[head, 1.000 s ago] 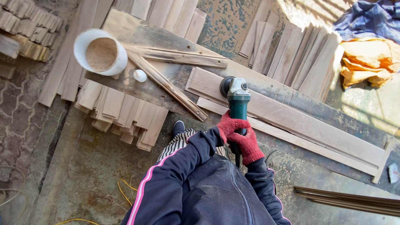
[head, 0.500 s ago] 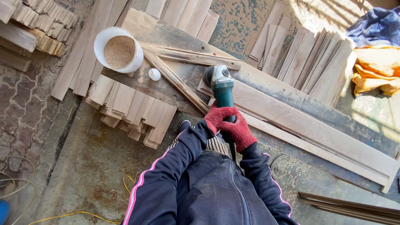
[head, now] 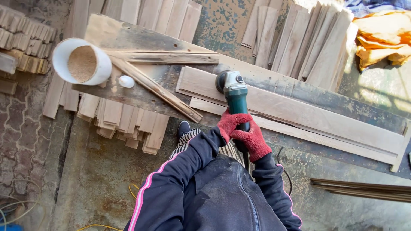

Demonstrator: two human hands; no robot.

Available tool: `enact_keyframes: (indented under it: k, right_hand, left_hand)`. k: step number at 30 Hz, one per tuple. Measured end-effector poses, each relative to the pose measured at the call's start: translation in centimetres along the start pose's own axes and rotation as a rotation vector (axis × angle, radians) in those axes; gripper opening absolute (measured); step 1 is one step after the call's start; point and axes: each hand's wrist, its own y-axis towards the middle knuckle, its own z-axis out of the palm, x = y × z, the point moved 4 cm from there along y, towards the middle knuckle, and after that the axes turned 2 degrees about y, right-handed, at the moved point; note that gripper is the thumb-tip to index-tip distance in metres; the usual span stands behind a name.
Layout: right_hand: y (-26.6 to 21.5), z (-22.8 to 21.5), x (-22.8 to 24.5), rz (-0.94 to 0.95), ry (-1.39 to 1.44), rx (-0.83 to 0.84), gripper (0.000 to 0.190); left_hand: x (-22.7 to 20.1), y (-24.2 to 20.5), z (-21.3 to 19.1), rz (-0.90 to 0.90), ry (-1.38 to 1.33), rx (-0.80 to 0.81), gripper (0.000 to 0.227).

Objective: Sanding wooden planks using an angle grinder with a sanding attachment.

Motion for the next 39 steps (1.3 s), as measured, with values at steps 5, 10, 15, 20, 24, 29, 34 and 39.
enact_keyframes:
  k: [5,10,15,20,24,29,34,39]
  right_hand:
    - [0.9,-7.9,-7.1,0.037,0.111,-0.128,0.045]
    - [-0.1,-14.3,-10.4,0.012,0.259,-0.270,0.049]
    - [-2.8,-15.4,-7.8,-0.001,0.186,-0.436,0.044]
    - [-2.0,-13.5,-8.2,-0.035,0.149,-0.386,0.046]
    - [-0.9,-10.5,-8.0,-0.024,0.036,-0.296,0.050]
    - [1.0,-6.2,-8.2,0.017,0.139,-0.174,0.049]
    - [1.6,0.3,-5.5,-0.024,0.037,-0.078,0.045]
    - [2.4,5.2,-5.1,-0.025,-0.015,0.005,0.050]
  left_hand:
    - [4.9,0.2,5.8,-0.076,0.070,0.078,0.076]
    - [10.5,0.5,12.0,-0.169,0.084,0.157,0.068]
    - [11.5,-0.7,15.5,-0.207,0.143,0.224,0.085]
    - [11.4,1.1,12.9,-0.268,0.065,0.174,0.080]
    - [6.6,-1.4,10.3,-0.400,-0.071,0.072,0.046]
    - [3.3,0.8,4.6,-0.177,-0.075,0.093,0.070]
    - [-0.4,1.3,-0.8,-0.032,-0.126,0.053,0.077]
    - [-5.3,-0.5,-5.0,0.052,-0.051,-0.009,0.072]
